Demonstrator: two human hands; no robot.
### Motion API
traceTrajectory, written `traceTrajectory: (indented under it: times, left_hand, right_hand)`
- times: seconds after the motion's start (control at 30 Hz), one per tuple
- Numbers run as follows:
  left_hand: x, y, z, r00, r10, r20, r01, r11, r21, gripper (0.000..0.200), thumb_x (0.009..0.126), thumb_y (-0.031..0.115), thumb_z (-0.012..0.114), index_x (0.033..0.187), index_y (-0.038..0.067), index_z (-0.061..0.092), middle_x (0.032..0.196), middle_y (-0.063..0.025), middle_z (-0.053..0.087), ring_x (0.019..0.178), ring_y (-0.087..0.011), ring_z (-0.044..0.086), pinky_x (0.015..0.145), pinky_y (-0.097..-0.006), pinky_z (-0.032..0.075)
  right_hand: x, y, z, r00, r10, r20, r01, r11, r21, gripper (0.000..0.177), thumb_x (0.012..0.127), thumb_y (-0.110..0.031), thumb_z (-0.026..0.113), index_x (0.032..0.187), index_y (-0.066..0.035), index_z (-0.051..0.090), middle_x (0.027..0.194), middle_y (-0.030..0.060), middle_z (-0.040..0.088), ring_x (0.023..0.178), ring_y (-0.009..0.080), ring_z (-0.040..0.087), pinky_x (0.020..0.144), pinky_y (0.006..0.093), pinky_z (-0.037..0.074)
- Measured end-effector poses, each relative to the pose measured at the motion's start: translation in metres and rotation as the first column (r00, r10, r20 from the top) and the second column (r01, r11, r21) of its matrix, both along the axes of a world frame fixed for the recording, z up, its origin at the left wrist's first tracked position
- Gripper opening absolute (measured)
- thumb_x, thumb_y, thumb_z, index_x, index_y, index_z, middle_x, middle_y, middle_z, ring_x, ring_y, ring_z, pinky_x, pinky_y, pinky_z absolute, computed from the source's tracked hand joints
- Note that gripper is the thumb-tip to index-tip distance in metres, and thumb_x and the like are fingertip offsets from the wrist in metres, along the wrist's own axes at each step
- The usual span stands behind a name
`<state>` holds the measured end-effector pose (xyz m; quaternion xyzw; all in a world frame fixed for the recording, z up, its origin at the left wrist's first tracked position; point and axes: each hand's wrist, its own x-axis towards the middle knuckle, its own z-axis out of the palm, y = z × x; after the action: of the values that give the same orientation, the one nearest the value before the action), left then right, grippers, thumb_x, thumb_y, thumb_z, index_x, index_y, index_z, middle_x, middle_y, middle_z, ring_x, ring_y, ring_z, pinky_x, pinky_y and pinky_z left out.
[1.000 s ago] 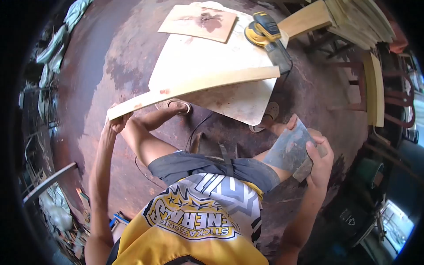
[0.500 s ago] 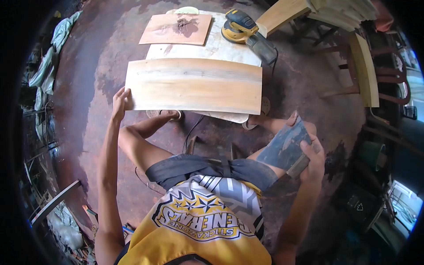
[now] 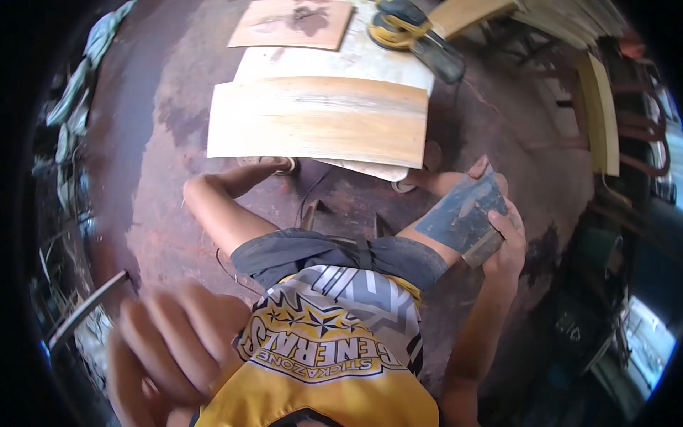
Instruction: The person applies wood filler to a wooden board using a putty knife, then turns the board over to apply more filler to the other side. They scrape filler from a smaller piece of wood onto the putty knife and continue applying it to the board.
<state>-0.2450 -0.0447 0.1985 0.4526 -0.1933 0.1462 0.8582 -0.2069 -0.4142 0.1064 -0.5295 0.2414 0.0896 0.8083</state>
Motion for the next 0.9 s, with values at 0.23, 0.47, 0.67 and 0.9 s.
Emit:
traceTrajectory:
  times: [0.23,0.47,0.67,0.9]
  left_hand:
    - [0.021,-0.047,0.063,0.898,-0.386,0.212,0.441,0.78,-0.445,0.026,0.096,0.027,0.06,0.085,0.009,0.075,0.048,-0.0006,0.044,0.036,-0.0057,0.034,0.037,-0.0236,0.018]
    - [0.025,-0.026,0.071,0.772,-0.632,0.064,0.616,0.719,-0.321,0.016,0.092,0.008,0.06,0.085,0.0,0.073,0.048,-0.0012,0.045,0.035,-0.0063,0.035,0.036,-0.0245,0.019]
    - [0.021,-0.027,0.068,0.764,-0.637,0.107,0.626,0.689,-0.365,0.018,0.093,0.006,0.058,0.086,-0.002,0.072,0.055,-0.0057,0.055,0.036,-0.0087,0.041,0.036,-0.0245,0.021]
    - [-0.009,-0.039,0.062,0.958,-0.272,0.092,0.286,0.881,-0.376,0.026,0.097,0.009,0.053,0.083,-0.004,0.071,0.059,-0.0095,0.058,0.037,-0.0112,0.045,0.035,-0.0242,0.026]
  right_hand:
    - [0.026,0.018,-0.01,0.999,0.05,-0.004,-0.05,0.997,0.065,0.04,0.084,-0.001,0.057,0.121,0.01,0.051,0.11,0.0195,0.064,0.101,0.0255,0.065,0.093,0.0363,0.052]
    - [0.052,0.063,-0.013,0.984,0.165,0.063,-0.173,0.97,0.168,0.052,0.077,-0.001,0.063,0.125,0.013,0.051,0.113,0.0187,0.064,0.103,0.0242,0.063,0.095,0.0341,0.049]
    - [0.045,0.084,-0.043,0.987,-0.078,0.138,0.019,0.923,0.383,0.051,0.079,-0.004,0.063,0.125,0.01,0.049,0.118,0.0182,0.061,0.112,0.0289,0.059,0.101,0.0424,0.046]
    - [0.047,0.137,-0.026,0.988,0.076,0.132,-0.138,0.812,0.567,0.051,0.082,-0.005,0.061,0.129,0.009,0.046,0.125,0.0168,0.057,0.118,0.0271,0.055,0.104,0.0403,0.043]
